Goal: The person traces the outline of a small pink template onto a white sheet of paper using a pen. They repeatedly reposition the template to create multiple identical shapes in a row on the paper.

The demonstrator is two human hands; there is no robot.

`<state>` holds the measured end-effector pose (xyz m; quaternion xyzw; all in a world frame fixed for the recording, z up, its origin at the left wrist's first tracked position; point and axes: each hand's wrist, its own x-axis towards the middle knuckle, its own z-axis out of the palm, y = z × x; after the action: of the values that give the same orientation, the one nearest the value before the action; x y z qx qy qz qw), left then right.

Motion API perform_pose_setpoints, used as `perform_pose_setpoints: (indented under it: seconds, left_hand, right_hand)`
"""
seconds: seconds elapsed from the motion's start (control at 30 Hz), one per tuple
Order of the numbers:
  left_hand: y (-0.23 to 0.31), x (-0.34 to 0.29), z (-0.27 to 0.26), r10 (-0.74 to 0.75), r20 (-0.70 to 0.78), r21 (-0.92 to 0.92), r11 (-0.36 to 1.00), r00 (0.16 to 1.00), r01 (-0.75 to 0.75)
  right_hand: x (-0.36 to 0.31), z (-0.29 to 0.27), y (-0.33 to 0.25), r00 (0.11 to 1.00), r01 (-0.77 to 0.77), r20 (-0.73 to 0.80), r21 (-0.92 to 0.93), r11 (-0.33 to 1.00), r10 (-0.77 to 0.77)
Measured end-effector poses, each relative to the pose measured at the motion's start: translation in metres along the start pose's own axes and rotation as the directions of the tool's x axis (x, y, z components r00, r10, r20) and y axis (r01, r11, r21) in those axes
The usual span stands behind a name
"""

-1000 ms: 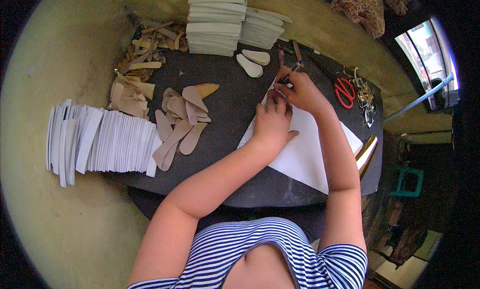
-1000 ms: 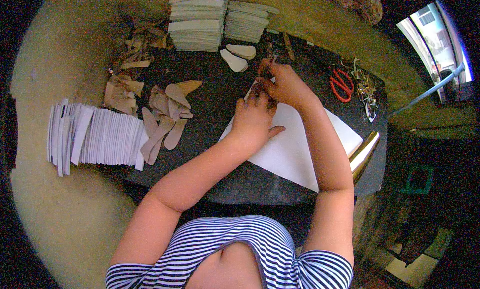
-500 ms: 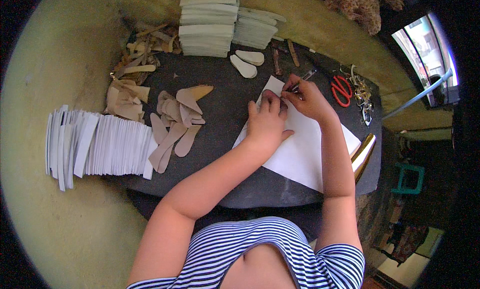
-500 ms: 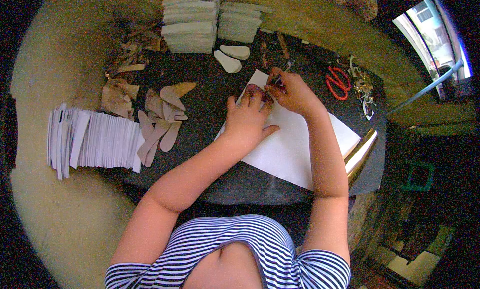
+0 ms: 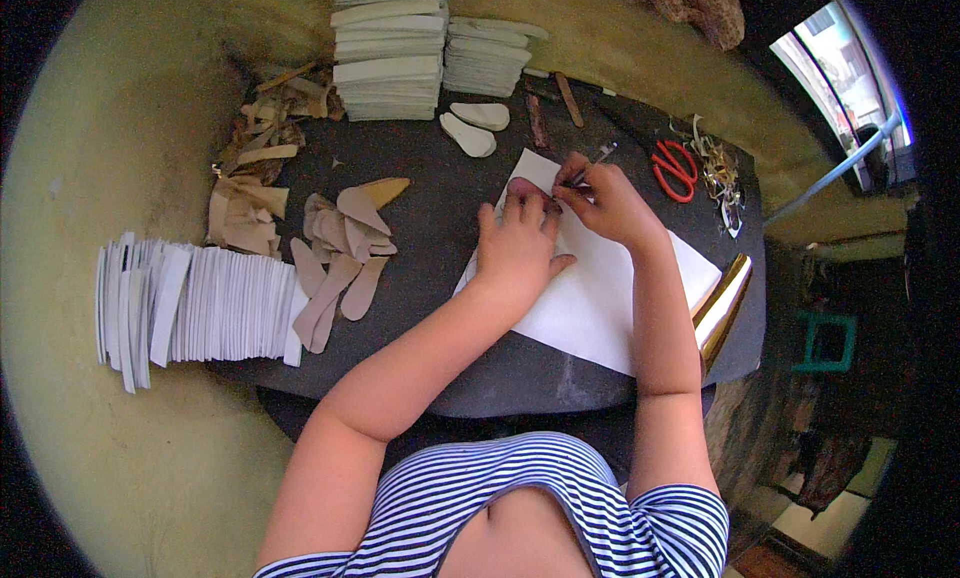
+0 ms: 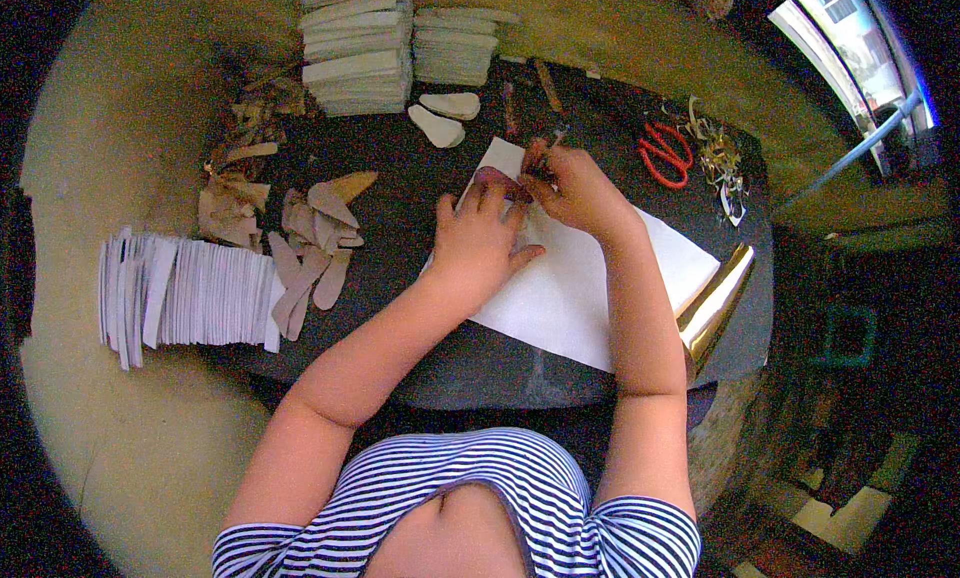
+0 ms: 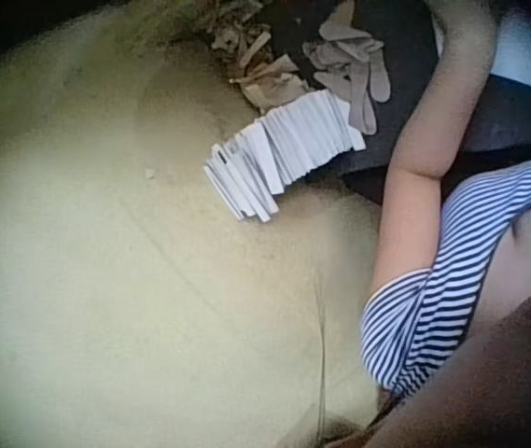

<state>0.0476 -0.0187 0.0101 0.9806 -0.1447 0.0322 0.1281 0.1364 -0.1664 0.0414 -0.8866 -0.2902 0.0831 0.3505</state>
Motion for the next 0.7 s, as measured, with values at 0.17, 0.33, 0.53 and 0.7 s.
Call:
perform_pose_setpoints:
  seconds: [0.17,0.33,0.53,0.7]
  left_hand:
    - [-0.004,-0.002,0.001,0.016,-0.034,-0.021,1.0,0.999,-0.017]
    - [-0.003,-0.004,0.002,0.03,-0.083,0.0,1.0,0.996,-0.03]
    - [-0.004,-0.003,0.003,0.03,-0.106,-0.006,1.0,0.994,-0.031]
    - [-0.004,-0.004,0.002,0.031,-0.083,0.012,0.999,0.996,-0.03]
  right_hand:
    - [0.008,0.004,-0.008,0.998,-0.067,0.011,0.004,0.998,0.067]
    - [-0.012,0.006,-0.005,0.993,-0.112,-0.032,-0.041,0.993,0.11]
    - [-0.026,0.016,0.001,0.984,-0.12,-0.124,0.086,0.989,0.13]
    - [-0.031,0.018,0.006,0.982,-0.038,-0.184,0.075,0.996,0.052]
